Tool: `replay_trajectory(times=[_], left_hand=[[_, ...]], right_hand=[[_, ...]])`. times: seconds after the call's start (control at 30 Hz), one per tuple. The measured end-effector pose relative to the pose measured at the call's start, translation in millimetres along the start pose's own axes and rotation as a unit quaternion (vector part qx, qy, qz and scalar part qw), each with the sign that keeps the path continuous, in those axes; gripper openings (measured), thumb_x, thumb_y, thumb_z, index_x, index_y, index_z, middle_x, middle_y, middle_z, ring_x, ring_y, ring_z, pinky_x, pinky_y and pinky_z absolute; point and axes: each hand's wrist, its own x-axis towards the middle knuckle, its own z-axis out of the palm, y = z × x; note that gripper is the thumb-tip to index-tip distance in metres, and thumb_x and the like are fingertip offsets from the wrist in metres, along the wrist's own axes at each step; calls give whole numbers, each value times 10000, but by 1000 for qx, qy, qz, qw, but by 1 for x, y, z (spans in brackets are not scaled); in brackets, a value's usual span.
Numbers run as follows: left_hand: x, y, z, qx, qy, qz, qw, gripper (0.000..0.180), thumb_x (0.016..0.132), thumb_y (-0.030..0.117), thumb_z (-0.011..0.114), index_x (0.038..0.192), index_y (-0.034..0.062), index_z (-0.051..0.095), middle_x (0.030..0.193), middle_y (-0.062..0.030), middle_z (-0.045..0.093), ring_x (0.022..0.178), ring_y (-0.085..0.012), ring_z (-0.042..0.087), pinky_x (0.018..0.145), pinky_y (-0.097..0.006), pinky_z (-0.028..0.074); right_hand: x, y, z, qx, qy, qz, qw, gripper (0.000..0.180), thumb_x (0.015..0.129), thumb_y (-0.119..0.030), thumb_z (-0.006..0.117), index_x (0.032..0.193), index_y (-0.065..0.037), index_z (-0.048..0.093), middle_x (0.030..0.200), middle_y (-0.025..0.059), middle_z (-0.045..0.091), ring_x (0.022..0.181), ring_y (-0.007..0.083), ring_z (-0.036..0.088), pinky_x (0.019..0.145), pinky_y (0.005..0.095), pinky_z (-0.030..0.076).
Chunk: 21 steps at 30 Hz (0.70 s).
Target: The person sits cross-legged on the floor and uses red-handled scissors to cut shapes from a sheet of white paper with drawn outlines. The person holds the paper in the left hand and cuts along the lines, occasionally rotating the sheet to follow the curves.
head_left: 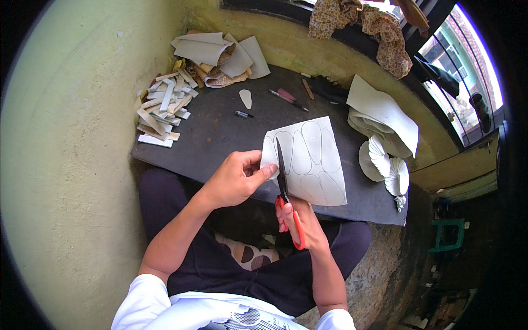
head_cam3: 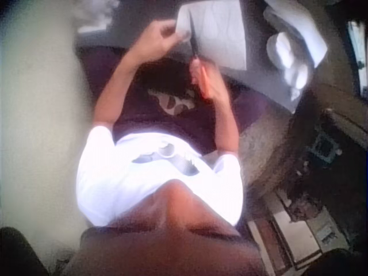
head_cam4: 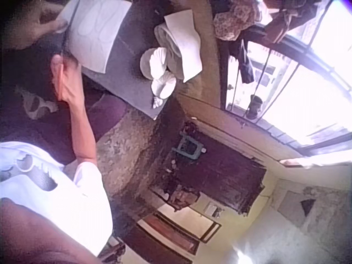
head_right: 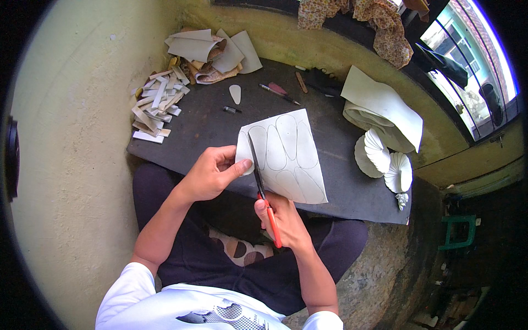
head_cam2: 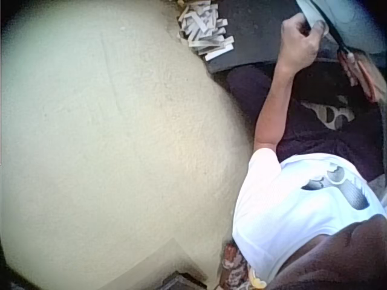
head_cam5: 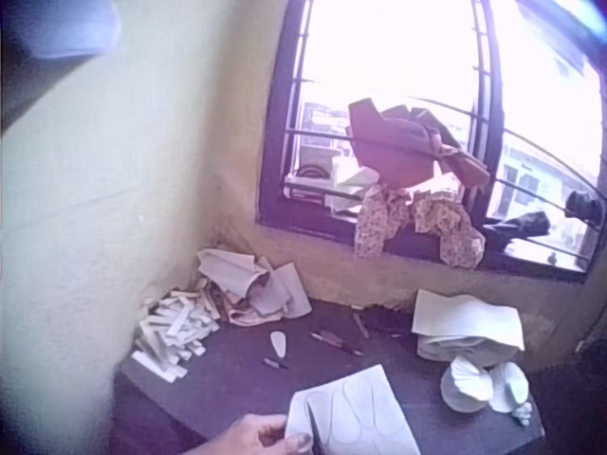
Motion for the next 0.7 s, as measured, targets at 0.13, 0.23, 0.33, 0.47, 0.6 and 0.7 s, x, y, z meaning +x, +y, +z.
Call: replay_trajectory(times=[0.13,0.23,0.33,0.47,0.6,0.7], left_hand=[[1,-5,-2,13,3,21,1000,241,1018,208,645,1032,-24,710,769,52,596,682,-28,454,588,-243,392],[1,-3,-2,19,7,12,1000,246,1014,216,650,1020,-23,711,753,47,592,676,-30,453,585,-245,391],[0,-3,-3,17,4,8,1000,249,1013,218,649,1023,-23,711,756,46,594,675,-33,457,586,-248,396],[0,-1,-4,25,-2,16,1000,255,1012,222,647,1035,-24,711,765,42,599,680,-35,464,594,-246,401],[0,-1,-5,20,-7,14,1000,257,1011,221,646,1047,-25,711,776,37,605,687,-38,470,602,-246,405],[0,-1,-6,25,-7,18,999,254,1011,217,644,1050,-25,711,776,37,604,687,-38,469,602,-248,405]], right_hand=[[0,-2,2,8,6,-3,1000,822,948,-793,362,789,-2,520,637,56,517,534,149,562,513,298,486],[0,-3,2,7,9,-6,1000,820,951,-790,362,780,-3,520,621,53,511,524,148,561,504,296,481],[0,-3,2,6,7,-5,1000,822,951,-790,361,775,-3,520,606,52,506,518,148,561,500,295,480],[-1,-5,2,7,8,3,1000,822,952,-788,364,767,-2,522,595,53,506,512,149,559,497,294,479],[-2,-7,2,8,11,7,1000,813,954,-780,377,753,-5,522,597,51,506,514,144,556,497,294,479],[-2,-7,2,9,11,11,1000,807,953,-776,387,746,-8,522,601,47,505,517,140,554,497,292,480]])
